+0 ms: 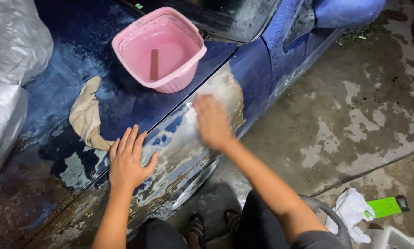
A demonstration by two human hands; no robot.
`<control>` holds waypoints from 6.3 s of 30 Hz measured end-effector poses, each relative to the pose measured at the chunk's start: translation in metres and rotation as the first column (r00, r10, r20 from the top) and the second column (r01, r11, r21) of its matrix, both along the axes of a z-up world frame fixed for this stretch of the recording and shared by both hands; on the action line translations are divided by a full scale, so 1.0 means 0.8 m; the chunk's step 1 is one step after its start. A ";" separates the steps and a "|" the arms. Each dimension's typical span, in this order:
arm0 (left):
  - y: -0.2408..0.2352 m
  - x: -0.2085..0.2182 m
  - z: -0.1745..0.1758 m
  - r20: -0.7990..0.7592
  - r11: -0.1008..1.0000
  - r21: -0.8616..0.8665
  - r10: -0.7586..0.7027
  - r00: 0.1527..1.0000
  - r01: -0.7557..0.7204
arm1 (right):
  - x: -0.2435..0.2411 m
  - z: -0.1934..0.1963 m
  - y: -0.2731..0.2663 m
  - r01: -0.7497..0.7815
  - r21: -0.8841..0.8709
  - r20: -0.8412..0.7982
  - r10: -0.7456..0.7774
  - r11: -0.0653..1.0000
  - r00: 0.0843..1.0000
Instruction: Wet-sanding a car fender using sandpaper and water to prepare the surface.
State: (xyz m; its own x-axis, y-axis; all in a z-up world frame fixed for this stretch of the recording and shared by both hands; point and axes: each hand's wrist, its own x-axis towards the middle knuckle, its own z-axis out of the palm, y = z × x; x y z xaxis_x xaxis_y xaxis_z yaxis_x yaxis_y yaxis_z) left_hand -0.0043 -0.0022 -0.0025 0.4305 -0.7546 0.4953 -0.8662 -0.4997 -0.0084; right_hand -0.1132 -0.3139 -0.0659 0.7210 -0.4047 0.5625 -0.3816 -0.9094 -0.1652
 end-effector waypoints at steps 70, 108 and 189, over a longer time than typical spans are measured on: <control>0.002 0.002 -0.005 0.096 0.991 -0.118 -0.050 0.994 0.062 | -0.001 -0.211 0.072 -0.044 0.851 0.340 -0.486 0.523 0.805; 0.003 0.003 -0.004 0.031 0.984 -0.176 0.004 0.999 0.002 | 0.006 0.005 -0.028 -0.316 0.143 0.223 0.280 0.938 0.934; 0.005 0.005 -0.002 -0.075 0.994 -0.111 0.012 0.997 -0.020 | 0.001 0.021 0.128 -0.405 -0.003 -0.106 0.403 0.914 0.909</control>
State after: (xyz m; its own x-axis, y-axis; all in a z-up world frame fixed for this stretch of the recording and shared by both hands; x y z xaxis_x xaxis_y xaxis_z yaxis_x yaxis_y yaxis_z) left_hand -0.0004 0.0016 -0.0040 0.4804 -0.6895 0.5421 -0.8544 -0.5074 0.1118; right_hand -0.1126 -0.2117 -0.0489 0.8734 -0.0540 0.4840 0.0058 -0.9926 -0.1211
